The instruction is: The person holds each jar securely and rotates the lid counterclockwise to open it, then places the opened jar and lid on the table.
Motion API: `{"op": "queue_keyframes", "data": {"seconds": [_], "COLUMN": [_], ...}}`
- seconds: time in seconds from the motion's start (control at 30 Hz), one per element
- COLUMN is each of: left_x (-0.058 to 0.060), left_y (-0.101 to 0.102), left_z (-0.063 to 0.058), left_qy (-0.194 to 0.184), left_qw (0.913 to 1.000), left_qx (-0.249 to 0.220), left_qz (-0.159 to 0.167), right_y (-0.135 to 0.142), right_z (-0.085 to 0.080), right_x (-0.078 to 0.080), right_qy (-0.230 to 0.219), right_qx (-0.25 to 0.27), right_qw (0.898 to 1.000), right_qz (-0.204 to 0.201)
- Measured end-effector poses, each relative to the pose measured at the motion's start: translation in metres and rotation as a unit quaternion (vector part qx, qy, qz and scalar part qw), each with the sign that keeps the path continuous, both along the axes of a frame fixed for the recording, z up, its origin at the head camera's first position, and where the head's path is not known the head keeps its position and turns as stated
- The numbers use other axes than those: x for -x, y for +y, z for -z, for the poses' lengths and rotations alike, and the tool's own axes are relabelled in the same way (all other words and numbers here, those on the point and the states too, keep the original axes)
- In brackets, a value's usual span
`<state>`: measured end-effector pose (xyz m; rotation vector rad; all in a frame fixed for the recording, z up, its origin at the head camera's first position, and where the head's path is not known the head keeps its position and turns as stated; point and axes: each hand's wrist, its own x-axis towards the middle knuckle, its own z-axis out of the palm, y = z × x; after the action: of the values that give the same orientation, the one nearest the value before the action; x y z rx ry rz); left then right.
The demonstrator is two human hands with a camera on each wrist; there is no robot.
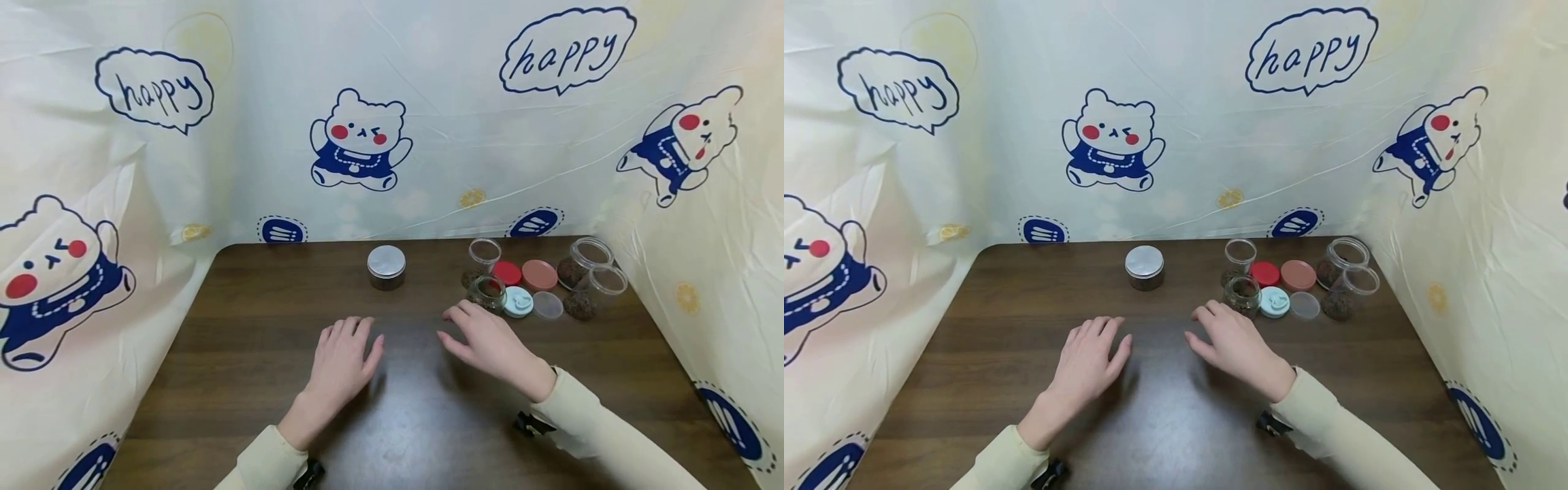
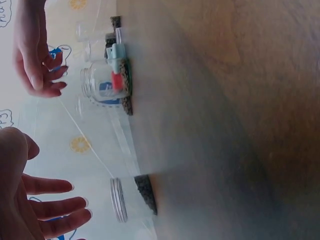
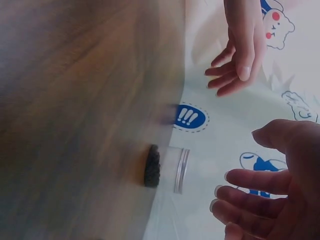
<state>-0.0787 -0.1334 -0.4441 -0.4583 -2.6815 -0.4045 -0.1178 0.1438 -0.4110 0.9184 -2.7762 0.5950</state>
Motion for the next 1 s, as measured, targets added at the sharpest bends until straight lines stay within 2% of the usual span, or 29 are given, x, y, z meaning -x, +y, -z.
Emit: {"op": "queue_keyframes", "data": {"seconds": [0.17,0.33,0.63,0.8,1.0], "left_x": [0.004,0.005,0.003,0.004,0.003], "left_y": [-0.001,-0.002,-0.005,-0.007,-0.007], "left_z": [-0.003,-0.004,-0.004,-0.005,-0.005], "left_qy": [0.005,-0.002,-0.012,-0.007,-0.002], "left_qw": [1.0000,0.9999,0.9998,0.9998,0.9999], "left_qx": [0.001,0.005,-0.003,-0.006,-0.005], "left_qz": [-0.004,-0.009,-0.017,-0.019,-0.013], "right_y": [-0.012,-0.030,-0.069,-0.083,-0.093], "right_z": [-0.002,0.003,0.026,0.038,0.044], "right_x": [0.028,0.063,0.126,0.149,0.163], "right_qy": [-0.018,-0.030,-0.124,-0.146,-0.162], "right_qx": [0.029,0.052,0.033,0.031,0.023], "right_qw": [0.999,0.998,0.990,0.987,0.984], "right_qz": [0.005,0.022,0.060,0.062,0.074]}}
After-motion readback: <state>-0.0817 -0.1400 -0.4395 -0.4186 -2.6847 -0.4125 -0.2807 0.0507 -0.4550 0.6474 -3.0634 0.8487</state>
